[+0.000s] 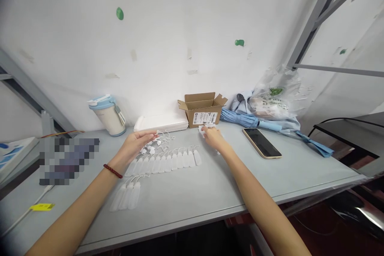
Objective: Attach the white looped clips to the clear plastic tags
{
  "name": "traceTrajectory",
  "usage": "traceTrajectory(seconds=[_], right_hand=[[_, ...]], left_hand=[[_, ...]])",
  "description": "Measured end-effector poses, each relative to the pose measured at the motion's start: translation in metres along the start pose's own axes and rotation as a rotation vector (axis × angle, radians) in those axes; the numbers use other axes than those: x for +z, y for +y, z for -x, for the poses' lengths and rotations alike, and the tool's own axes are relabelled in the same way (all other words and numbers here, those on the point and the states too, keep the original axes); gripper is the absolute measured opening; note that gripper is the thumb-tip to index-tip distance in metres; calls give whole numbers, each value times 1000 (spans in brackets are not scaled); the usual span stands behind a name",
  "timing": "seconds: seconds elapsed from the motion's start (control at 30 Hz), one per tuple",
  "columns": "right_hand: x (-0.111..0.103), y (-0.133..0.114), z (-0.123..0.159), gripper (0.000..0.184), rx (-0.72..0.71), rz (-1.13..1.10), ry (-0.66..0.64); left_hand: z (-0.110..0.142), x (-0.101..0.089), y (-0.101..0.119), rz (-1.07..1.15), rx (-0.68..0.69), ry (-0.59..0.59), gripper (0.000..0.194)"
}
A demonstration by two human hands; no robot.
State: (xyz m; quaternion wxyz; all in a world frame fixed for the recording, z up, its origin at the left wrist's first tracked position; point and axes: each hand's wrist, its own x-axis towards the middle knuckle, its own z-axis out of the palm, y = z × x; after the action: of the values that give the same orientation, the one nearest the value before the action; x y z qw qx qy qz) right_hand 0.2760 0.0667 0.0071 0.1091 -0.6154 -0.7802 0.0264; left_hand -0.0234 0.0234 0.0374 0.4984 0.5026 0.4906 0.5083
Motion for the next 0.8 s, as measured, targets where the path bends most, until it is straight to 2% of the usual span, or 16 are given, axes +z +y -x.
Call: traceTrajectory(seconds=[0.17,0.3,0.4,0.47,0.57,0.63,0.73,0.8], right_hand=[[4,-4,1,30,-49,1,-8],[6,-7,2,27,-70,-8,9],[4,-9,2,25,-71,-20,45],[1,-12,3,22,-96,-84,112],[-7,-23,7,13,-158,-332,245],[-13,-35,12,6,-164,-582,273],[-20,-59,23,14,-170,-1003,144],[-21,-74,30,21,-187,-1191,37]], left_hand=[[-2,2,-3,258,8,55,22],[-7,0,-8,388,-4,189,7],[-11,-4,-11,421,-2,254,9],[-11,-5,-12,399,7,247,11],[-6,-2,-9,241,51,221,20],[-1,3,-5,91,88,194,24],[8,13,0,-37,130,126,24],[12,19,3,-66,152,65,24]])
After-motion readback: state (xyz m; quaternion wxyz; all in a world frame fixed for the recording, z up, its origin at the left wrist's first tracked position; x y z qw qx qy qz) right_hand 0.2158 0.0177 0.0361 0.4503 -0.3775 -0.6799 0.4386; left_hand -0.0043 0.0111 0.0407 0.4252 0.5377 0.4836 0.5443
